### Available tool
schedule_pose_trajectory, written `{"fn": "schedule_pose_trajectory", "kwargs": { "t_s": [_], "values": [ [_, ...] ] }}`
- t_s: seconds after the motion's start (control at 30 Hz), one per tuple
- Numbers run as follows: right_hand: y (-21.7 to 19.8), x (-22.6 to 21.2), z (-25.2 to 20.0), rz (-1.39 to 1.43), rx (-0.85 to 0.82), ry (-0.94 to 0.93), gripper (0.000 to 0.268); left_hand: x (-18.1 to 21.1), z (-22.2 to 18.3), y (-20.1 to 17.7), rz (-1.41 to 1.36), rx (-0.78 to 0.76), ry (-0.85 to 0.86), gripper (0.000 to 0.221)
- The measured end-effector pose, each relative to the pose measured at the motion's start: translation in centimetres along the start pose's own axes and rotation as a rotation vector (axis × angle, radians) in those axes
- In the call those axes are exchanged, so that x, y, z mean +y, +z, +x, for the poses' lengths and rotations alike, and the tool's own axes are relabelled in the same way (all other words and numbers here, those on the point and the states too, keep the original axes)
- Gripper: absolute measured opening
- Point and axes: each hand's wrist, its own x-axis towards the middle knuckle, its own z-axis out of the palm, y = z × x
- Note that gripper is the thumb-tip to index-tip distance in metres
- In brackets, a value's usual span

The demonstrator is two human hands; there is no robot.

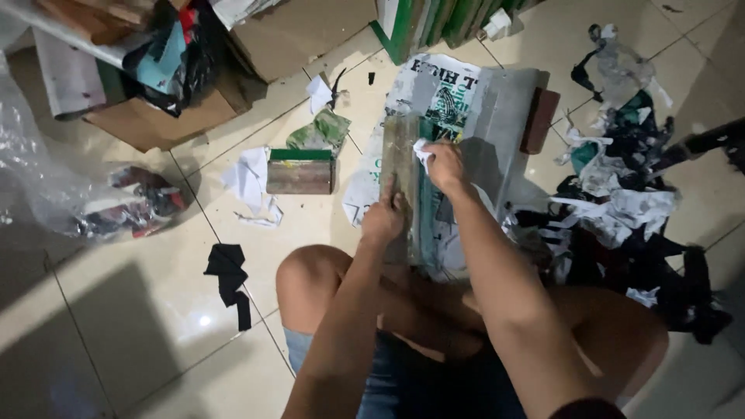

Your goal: Cleaning ink residue from a screen printing frame using fabric scraps

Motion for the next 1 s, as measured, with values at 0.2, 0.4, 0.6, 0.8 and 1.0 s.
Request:
{"fn": "schedule_pose_trajectory", "kwargs": {
  "t_s": [0.2, 0.4, 0.6, 0.8, 1.0],
  "values": [
    [8.8, 5.3, 4.3, 0.524, 0.279, -0.354, 0.021, -0.8, 3.4, 2.0, 0.048, -0.006, -0.103, 0.056],
    [4.9, -0.8, 1.7, -0.292, 0.114, -0.117, 0.027, 1.4, 8.9, 2.9, 0.234, -0.017, -0.187, 0.063],
    [-1.6, -6.1, 0.0, -0.141, -0.267, 0.121, 0.037, -1.3, 8.0, 1.2, -0.276, 0.009, 0.071, 0.060],
    [-0.1, -4.8, 0.0, -0.098, -0.296, 0.148, 0.039, -1.6, 7.7, 1.4, -0.327, 0.049, 0.099, 0.064],
    [-6.2, -11.4, -11.6, 0.181, -0.351, 0.435, 0.040, -2.8, 10.0, 2.7, -0.309, 0.058, 0.060, 0.058]
  ]
}}
